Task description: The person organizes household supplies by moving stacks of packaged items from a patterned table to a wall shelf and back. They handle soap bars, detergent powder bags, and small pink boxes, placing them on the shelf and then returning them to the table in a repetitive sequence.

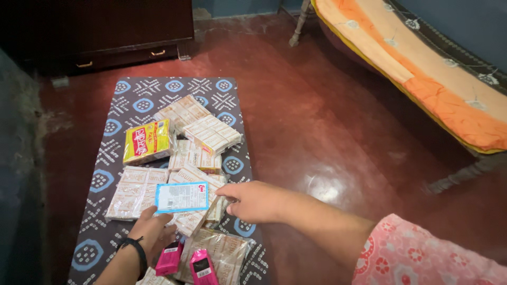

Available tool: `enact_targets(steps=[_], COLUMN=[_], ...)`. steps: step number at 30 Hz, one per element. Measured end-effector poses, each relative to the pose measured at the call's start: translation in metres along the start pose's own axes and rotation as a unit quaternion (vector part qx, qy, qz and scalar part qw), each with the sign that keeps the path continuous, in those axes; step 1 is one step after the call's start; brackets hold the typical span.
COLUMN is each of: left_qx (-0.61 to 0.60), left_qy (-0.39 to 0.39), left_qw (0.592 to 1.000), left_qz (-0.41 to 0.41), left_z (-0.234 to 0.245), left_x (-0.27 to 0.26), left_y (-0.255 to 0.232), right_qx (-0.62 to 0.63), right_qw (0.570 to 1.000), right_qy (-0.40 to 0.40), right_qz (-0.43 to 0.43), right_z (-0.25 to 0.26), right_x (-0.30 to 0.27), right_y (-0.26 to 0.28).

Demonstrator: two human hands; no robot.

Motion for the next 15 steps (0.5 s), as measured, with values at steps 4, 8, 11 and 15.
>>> enact_targets(steps=[4, 8, 11, 15], left_qx=[-0.013, -0.042, -0.008, -0.005], left_qy=[0.022, 0.064, 0.082, 0.103], left_qw=[1.000, 0.997, 0.996, 0.993], left_qz=[-0.001, -0.024, -0.035, -0.050], left_z=[-0.002, -0.009, -0.014, -0.021], left_x=[-0.009, -0.017, -0.024, -0.043], left_y=[-0.009, -0.028, -0.044, -0.068], right_qx=[-0.010, -0.038, -0.056, -0.088], right_qw=[1.000, 0.998, 0.997, 0.994], right_qy=[-0.005, -0.006, -0.004, -0.010], right_qz=[0.018, 0.048, 0.045, 0.058], right_z=[0.006, 0.014, 0.023, 0.037], right_x=[-0.005, -0.011, -0.014, -0.021], right_y=[0.016, 0.043, 0.059, 0.078])
Point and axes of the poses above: each hand's wrist, its own x-axis towards the middle knuckle, its own z-axis out of the back of the hand, y = z × x, the point moved 9 cm from there along x, towards the middle knuckle, and after that the axes turned 5 degrees about -y, right-handed, at the moved point
